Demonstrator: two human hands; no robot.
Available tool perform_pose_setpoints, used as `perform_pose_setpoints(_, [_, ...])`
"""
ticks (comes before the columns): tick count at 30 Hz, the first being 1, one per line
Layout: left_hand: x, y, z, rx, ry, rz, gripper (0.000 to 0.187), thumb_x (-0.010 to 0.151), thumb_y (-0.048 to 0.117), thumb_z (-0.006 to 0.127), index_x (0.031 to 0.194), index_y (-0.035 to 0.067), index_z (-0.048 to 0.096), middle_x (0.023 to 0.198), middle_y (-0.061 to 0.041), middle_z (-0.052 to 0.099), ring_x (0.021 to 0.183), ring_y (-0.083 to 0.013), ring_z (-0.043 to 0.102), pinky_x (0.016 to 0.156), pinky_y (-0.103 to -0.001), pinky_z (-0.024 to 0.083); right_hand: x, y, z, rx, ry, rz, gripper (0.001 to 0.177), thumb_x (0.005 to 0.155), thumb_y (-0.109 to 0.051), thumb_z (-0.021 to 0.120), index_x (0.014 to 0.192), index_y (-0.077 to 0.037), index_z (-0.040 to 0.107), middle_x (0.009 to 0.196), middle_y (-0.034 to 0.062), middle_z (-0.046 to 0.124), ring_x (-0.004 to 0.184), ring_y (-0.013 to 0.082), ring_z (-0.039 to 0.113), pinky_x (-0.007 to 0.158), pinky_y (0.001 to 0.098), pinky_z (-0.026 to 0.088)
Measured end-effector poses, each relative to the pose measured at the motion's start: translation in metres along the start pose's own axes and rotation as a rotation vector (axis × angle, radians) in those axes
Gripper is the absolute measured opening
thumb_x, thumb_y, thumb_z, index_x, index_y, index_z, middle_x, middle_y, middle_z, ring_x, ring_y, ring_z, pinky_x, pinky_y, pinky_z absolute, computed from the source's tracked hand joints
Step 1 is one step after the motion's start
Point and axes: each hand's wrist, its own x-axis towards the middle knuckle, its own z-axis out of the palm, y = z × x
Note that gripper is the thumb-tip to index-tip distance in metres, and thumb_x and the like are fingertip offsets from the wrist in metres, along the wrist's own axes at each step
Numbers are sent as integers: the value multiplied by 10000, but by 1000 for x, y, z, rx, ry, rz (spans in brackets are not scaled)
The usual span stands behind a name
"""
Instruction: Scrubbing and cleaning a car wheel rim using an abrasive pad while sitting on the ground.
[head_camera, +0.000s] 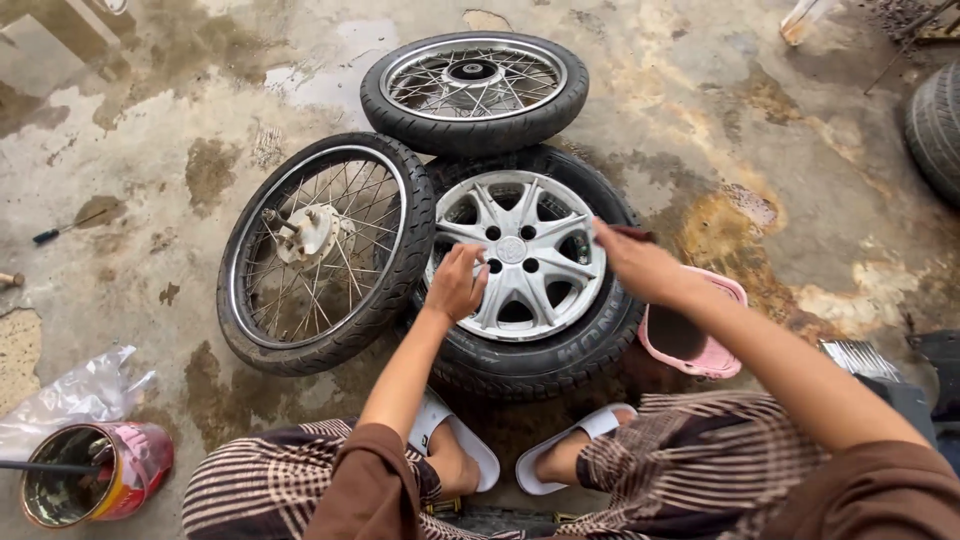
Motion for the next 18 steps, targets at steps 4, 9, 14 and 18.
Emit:
perform_pose_setpoints(4, [75, 18, -33, 52, -77, 202, 277, 984, 302, 552, 1170, 97, 543, 934, -27, 559, 1096, -238, 571, 870, -376, 515, -26, 57, -16, 338, -333, 461, 967, 874, -104, 539, 1654, -192, -24, 1029, 316, 722, 1003, 457, 734, 910, 555, 561])
perform_pose_setpoints(9, [136, 26, -58, 292, -353, 672, 455, 1002, 428, 489, 1261, 57, 535, 1036, -122, 651, 1266, -267, 516, 1016, -392, 432, -72, 54, -36, 815, -224, 942, 882, 898, -305, 650, 1637, -152, 194, 1476, 402, 449, 1407, 496, 427, 1176, 528, 332])
perform_pose_setpoints(14, [167, 53, -84, 389, -713, 997, 459, 1037, 401, 393, 1359, 92, 500, 1132, -123, 657, 1238, -251, 541, 1089, -409, 390, -126, 101, 200, 895, -234, 1121, 944, 844, -254, 674, 1634, -115, 176, 1436, 408, 494, 1347, 508, 499, 1129, 558, 389])
perform_pose_setpoints(18, [147, 40, -73, 248, -769, 1122, 485, 996, 406, 457, 1346, 75, 508, 1166, -128, 646, 1302, -261, 495, 1089, -447, 391, -140, 61, 237, 666, -258, 1100, 933, 908, -117, 525, 1629, -47, -65, 1307, 418, 576, 1226, 533, 605, 1028, 574, 497])
